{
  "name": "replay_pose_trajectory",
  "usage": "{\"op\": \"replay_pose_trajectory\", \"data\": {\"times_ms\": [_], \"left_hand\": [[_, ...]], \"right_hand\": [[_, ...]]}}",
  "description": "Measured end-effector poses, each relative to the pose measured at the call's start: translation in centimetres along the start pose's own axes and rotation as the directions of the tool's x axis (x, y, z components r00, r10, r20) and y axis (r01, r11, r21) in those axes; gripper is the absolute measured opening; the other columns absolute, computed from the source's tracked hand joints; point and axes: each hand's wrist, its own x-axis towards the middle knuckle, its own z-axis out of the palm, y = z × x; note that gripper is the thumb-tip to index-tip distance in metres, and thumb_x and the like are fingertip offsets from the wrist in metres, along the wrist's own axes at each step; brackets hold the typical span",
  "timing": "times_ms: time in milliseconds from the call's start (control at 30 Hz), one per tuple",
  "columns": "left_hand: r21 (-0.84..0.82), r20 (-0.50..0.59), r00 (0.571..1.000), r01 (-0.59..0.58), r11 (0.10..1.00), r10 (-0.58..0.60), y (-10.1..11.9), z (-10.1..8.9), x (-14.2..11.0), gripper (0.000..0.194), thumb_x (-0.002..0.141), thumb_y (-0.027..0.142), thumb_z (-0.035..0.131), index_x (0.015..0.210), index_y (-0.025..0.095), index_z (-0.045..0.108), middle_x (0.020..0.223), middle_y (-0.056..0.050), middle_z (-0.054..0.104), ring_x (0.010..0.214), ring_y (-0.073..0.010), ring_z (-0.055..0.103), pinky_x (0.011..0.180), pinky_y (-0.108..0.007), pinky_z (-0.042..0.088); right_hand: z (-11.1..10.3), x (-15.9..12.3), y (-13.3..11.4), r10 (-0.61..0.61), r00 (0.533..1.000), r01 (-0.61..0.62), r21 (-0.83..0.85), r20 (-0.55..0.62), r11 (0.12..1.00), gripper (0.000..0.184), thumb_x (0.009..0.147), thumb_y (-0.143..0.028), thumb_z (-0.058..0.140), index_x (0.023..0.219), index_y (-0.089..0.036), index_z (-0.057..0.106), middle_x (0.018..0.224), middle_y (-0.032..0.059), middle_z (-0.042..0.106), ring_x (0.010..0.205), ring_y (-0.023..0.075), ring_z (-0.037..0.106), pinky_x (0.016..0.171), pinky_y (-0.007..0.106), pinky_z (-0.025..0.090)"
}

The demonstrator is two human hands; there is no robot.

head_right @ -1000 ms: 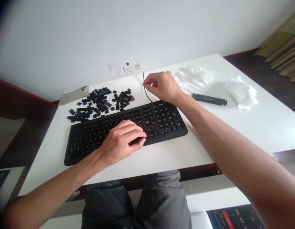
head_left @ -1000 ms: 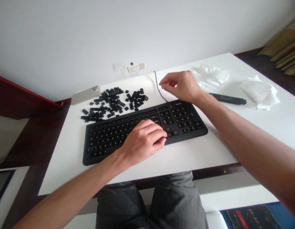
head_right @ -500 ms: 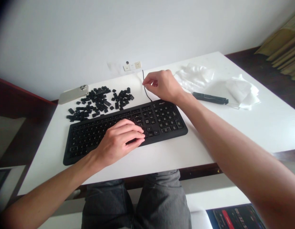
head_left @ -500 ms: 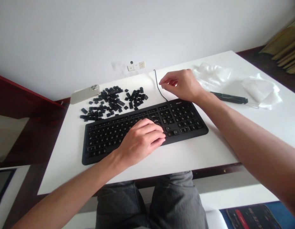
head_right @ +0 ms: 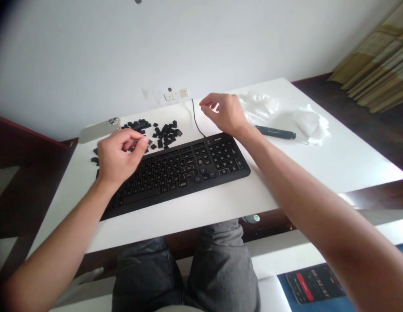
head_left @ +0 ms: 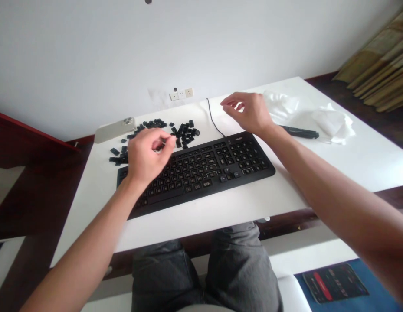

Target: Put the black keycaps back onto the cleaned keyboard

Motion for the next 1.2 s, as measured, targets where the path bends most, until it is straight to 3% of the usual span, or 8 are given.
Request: {"op": "replay_pose_trajectory", "data": {"times_ms": [200, 400, 467, 633, 833, 933, 1033, 1200], "left_hand": [[0.06, -0.17, 0.965, 0.214, 0.975, -0.201, -7.3, -4.0, 0.2, 0.044, 0.091, 0.02, 0.068, 0.056, 0.016, 0.04, 0.052, 0.008, 0.031, 0.051, -0.0043, 0.028, 0.056, -0.023, 0.026], [0.044, -0.381, 0.842, 0.428, 0.903, -0.381, -12.8, -5.3, -0.5, 0.045, 0.087, 0.015, 0.061, 0.054, 0.018, 0.03, 0.055, 0.007, 0.017, 0.056, -0.0069, 0.022, 0.057, -0.027, 0.016], [0.043, -0.388, 0.838, 0.433, 0.9, -0.384, -13.4, -5.4, -0.6, 0.046, 0.087, 0.015, 0.061, 0.055, 0.017, 0.029, 0.055, 0.007, 0.018, 0.056, -0.0071, 0.022, 0.058, -0.026, 0.017], [0.071, -0.38, 0.829, 0.469, 0.88, -0.411, -13.6, -5.8, -0.8, 0.046, 0.09, 0.015, 0.062, 0.056, 0.018, 0.031, 0.055, 0.007, 0.02, 0.058, -0.0077, 0.025, 0.06, -0.025, 0.021], [0.056, -0.356, 0.823, 0.492, 0.869, -0.443, -13.6, -5.8, -0.7, 0.046, 0.091, 0.015, 0.062, 0.057, 0.019, 0.031, 0.056, 0.007, 0.022, 0.06, -0.0088, 0.025, 0.062, -0.027, 0.022], [0.018, -0.346, 0.817, 0.497, 0.868, -0.461, -14.0, -5.6, -0.8, 0.045, 0.091, 0.016, 0.062, 0.057, 0.02, 0.032, 0.055, 0.006, 0.023, 0.06, -0.01, 0.025, 0.062, -0.029, 0.023], [-0.004, -0.35, 0.81, 0.5, 0.866, -0.47, -14.6, -5.4, -1.0, 0.044, 0.09, 0.018, 0.062, 0.057, 0.02, 0.033, 0.055, 0.006, 0.025, 0.059, -0.0104, 0.027, 0.062, -0.029, 0.023], [-0.052, -0.339, 0.797, 0.514, 0.856, -0.5, -15.1, -5.2, -1.1, 0.046, 0.091, 0.019, 0.06, 0.057, 0.02, 0.029, 0.054, 0.006, 0.024, 0.058, -0.0099, 0.027, 0.061, -0.029, 0.022]], "right_hand": [[-0.2, -3.2, -9.0, -0.075, 0.991, 0.065, -0.089, -0.113, 0.994, 0.028, 0.109, -0.038, 0.053, 0.116, -0.024, 0.076, 0.117, 0.0071, 0.081, 0.109, 0.0261, 0.07, 0.097, 0.045, 0.056], [-2.8, -4.1, -17.4, -0.337, 0.93, 0.314, -0.158, -0.144, 0.936, 0.031, 0.114, -0.04, 0.049, 0.12, -0.022, 0.074, 0.117, 0.0061, 0.078, 0.12, 0.0256, 0.064, 0.108, 0.046, 0.048], [-1.5, -5.1, -17.1, -0.341, 0.932, 0.316, -0.185, -0.123, 0.931, 0.035, 0.114, -0.041, 0.047, 0.125, -0.021, 0.073, 0.122, 0.0078, 0.077, 0.12, 0.026, 0.064, 0.111, 0.048, 0.047], [4.5, -7.8, -13.1, -0.185, 0.928, 0.28, -0.281, 0.323, 0.918, 0.058, 0.107, -0.063, 0.053, 0.145, -0.021, 0.067, 0.144, 0.0151, 0.07, 0.144, 0.0383, 0.051, 0.118, 0.06, 0.043], [1.4, -3.5, -13.9, -0.279, 0.948, 0.313, -0.287, 0.152, 0.905, 0.05, 0.109, -0.055, 0.051, 0.141, -0.021, 0.069, 0.14, 0.0129, 0.072, 0.14, 0.0359, 0.054, 0.121, 0.058, 0.04], [-0.7, -3.3, -14.4, -0.279, 0.935, 0.335, -0.284, 0.219, 0.899, 0.035, 0.109, -0.044, 0.055, 0.123, -0.021, 0.076, 0.122, 0.0104, 0.078, 0.122, 0.031, 0.066, 0.113, 0.052, 0.048], [-1.1, -7.2, -14.1, -0.25, 0.941, 0.311, -0.295, 0.227, 0.904, 0.024, 0.108, -0.033, 0.056, 0.107, -0.025, 0.079, 0.104, 0.0057, 0.079, 0.107, 0.0273, 0.071, 0.105, 0.049, 0.054], [0.2, -16.9, -12.9, -0.13, 0.991, 0.113, -0.373, -0.022, 0.921, 0.03, 0.104, -0.025, 0.063, 0.131, -0.022, 0.074, 0.127, 0.0149, 0.071, 0.114, 0.0295, 0.072, 0.098, 0.048, 0.061]]}}
